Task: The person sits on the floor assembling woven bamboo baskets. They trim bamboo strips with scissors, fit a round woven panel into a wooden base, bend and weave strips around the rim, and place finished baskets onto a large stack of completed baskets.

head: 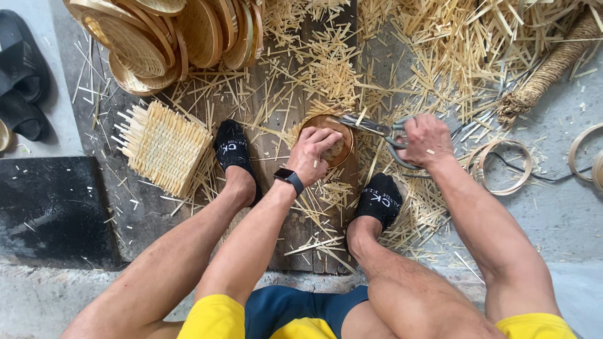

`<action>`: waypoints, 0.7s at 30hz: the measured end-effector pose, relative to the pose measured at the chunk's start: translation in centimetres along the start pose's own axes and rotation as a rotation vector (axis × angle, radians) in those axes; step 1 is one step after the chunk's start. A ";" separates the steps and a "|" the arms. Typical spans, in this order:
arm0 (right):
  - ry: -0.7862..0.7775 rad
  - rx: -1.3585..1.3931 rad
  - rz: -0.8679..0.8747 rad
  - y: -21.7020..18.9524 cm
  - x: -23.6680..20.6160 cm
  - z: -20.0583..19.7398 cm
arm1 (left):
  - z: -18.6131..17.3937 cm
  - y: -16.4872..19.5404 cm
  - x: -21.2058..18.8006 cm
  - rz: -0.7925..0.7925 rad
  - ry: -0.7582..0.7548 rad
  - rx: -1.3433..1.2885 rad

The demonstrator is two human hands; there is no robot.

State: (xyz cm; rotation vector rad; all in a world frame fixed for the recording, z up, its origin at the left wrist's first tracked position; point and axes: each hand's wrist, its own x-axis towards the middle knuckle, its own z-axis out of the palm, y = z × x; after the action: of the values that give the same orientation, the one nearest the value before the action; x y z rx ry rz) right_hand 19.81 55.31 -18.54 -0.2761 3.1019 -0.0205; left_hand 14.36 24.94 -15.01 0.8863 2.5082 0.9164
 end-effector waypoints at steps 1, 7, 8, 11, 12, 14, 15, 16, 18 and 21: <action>0.054 -0.046 -0.019 -0.4 0.2 0.4 | 0.0 0.0 0.2 0.031 -0.030 -0.018; -0.136 -0.033 0.046 -0.3 0.1 0.6 | 0.2 1.1 -0.1 -0.073 0.029 0.091; -0.144 -0.034 0.038 0.1 -0.3 0.3 | 0.5 1.5 -0.7 -0.208 0.056 -0.047; -0.043 -0.037 0.022 0.1 -0.5 0.2 | 2.0 2.7 -1.1 -0.308 0.242 -0.131; 0.009 -0.037 0.013 -0.1 -0.5 0.3 | 2.3 2.7 -1.1 -0.295 0.323 -0.105; 0.058 -0.094 0.002 -1.0 0.0 0.9 | 2.5 2.3 -1.1 -0.188 0.275 -0.082; 0.087 -0.120 -0.002 -1.1 0.1 1.1 | 2.4 2.0 -1.0 -0.133 0.251 -0.066; -0.026 -0.082 0.024 -1.1 0.2 1.2 | 2.2 1.6 -1.0 -0.112 0.247 -0.046; -0.244 -0.010 0.077 -0.9 0.2 1.2 | 2.0 1.3 -1.0 -0.063 0.240 -0.007; -0.229 -0.031 0.042 0.4 -0.6 0.7 | 2.1 1.7 -1.1 -0.378 0.182 -0.039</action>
State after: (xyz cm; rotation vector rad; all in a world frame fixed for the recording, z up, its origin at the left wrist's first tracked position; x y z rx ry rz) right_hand 20.38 55.81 -19.26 -0.1991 2.8816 0.0565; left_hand 17.01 26.20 -15.32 0.3066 2.6686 0.9459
